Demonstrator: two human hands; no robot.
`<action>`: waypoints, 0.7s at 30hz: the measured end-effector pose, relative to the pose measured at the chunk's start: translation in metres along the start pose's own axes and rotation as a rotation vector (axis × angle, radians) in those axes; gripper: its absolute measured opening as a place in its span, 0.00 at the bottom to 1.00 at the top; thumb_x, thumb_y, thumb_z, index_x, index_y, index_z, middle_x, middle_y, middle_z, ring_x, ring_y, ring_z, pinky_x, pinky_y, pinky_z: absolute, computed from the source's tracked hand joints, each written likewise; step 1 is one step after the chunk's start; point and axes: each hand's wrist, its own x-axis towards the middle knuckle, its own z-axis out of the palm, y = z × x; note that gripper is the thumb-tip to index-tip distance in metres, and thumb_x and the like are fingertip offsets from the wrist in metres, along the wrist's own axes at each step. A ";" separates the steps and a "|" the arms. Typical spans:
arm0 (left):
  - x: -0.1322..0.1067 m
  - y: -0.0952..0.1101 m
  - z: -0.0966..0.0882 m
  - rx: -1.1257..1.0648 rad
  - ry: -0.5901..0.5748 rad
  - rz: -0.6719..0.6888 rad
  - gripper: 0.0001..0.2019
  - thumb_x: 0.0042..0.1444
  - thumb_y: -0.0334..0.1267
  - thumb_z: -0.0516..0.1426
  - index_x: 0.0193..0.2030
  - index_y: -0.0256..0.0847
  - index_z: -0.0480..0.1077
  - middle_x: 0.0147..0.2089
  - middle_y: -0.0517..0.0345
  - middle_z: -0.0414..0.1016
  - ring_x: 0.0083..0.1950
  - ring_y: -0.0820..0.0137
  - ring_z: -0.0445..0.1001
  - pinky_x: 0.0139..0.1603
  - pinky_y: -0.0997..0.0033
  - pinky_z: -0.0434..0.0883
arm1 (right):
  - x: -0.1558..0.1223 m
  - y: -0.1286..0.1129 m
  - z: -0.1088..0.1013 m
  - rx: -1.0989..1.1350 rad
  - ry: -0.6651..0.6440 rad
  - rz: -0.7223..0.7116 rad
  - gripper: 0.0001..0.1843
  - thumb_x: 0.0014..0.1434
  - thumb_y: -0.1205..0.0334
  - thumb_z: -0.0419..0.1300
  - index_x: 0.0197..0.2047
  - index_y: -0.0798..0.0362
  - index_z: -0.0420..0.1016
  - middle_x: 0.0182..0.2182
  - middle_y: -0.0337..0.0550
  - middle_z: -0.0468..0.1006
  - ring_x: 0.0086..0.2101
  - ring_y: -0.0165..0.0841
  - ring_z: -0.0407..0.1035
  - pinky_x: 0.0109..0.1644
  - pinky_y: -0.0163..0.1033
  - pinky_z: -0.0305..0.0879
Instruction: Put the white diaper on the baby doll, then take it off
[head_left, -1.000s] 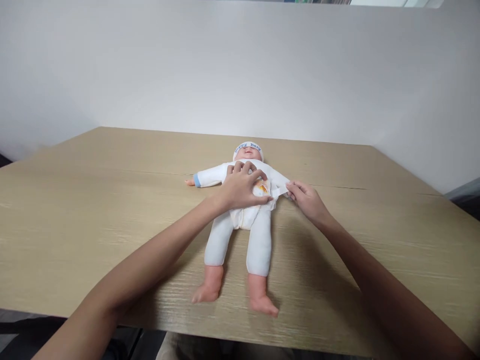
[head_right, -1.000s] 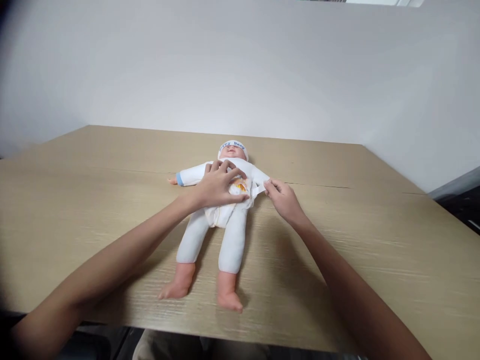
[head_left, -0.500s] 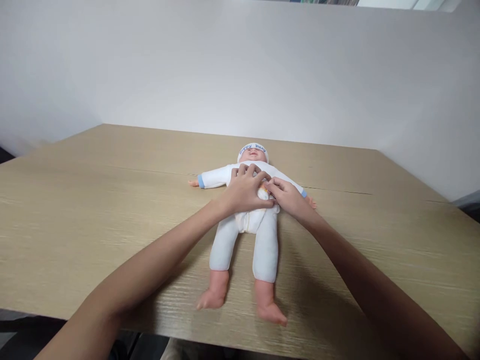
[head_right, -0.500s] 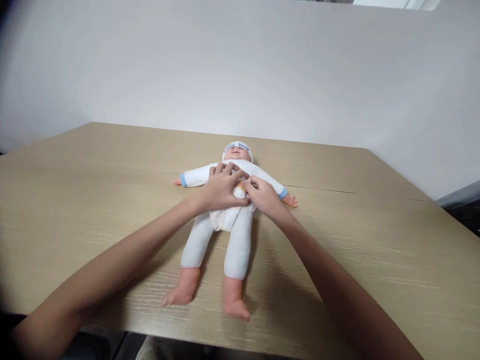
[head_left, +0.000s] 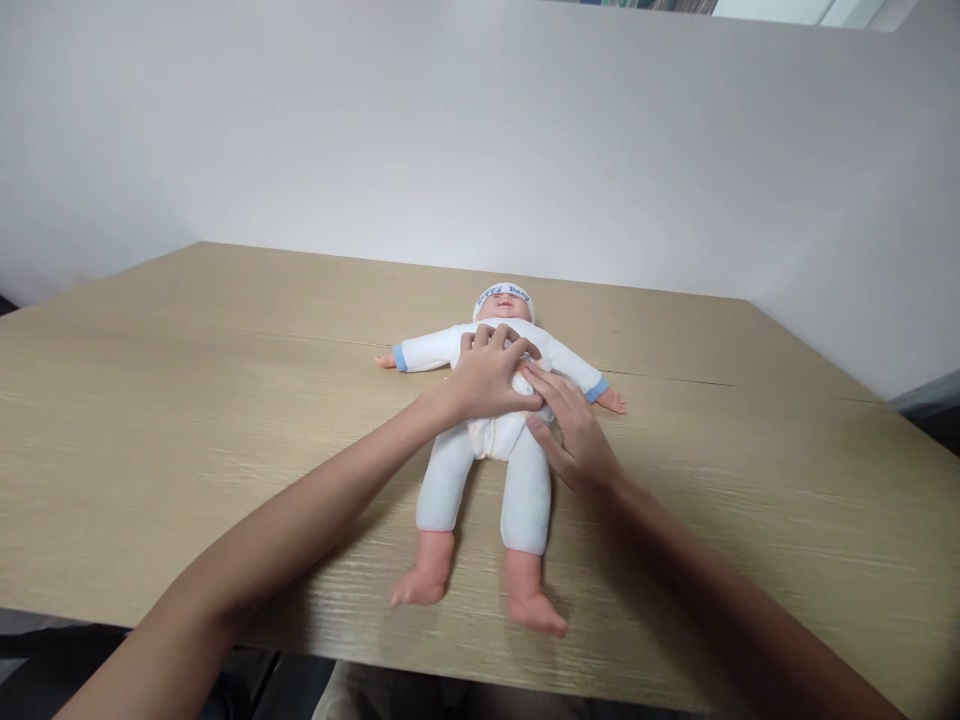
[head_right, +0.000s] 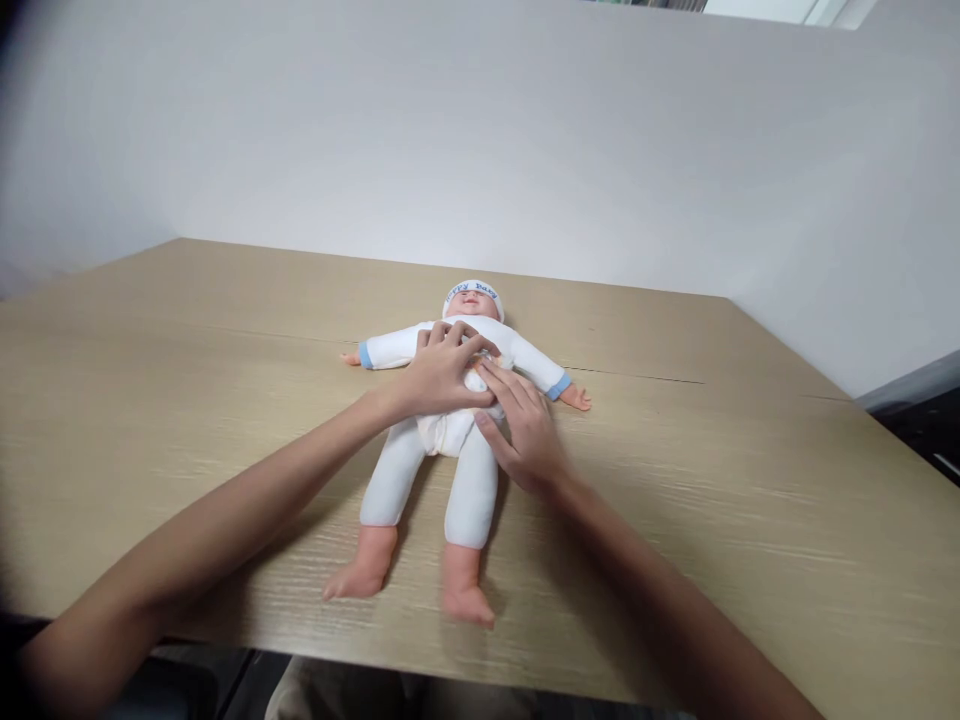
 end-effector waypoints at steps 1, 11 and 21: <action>-0.002 0.000 -0.004 -0.027 -0.014 0.000 0.30 0.54 0.54 0.71 0.62 0.49 0.75 0.62 0.45 0.73 0.66 0.41 0.66 0.67 0.40 0.62 | 0.001 0.000 -0.002 -0.013 -0.002 -0.010 0.31 0.81 0.52 0.53 0.82 0.47 0.61 0.78 0.53 0.67 0.77 0.47 0.58 0.81 0.64 0.54; -0.111 0.013 -0.057 -0.177 -0.016 0.207 0.13 0.77 0.48 0.54 0.46 0.48 0.77 0.46 0.52 0.83 0.50 0.55 0.72 0.57 0.51 0.66 | -0.031 -0.088 -0.026 0.067 -0.143 -0.100 0.09 0.79 0.63 0.55 0.53 0.48 0.78 0.48 0.49 0.84 0.51 0.43 0.78 0.58 0.50 0.75; -0.137 -0.018 -0.037 -0.226 -0.189 0.012 0.14 0.76 0.52 0.58 0.41 0.47 0.74 0.40 0.57 0.82 0.46 0.57 0.72 0.53 0.55 0.63 | -0.027 -0.064 -0.007 -0.307 -0.181 0.123 0.04 0.75 0.60 0.62 0.45 0.48 0.75 0.37 0.46 0.83 0.37 0.43 0.75 0.39 0.45 0.64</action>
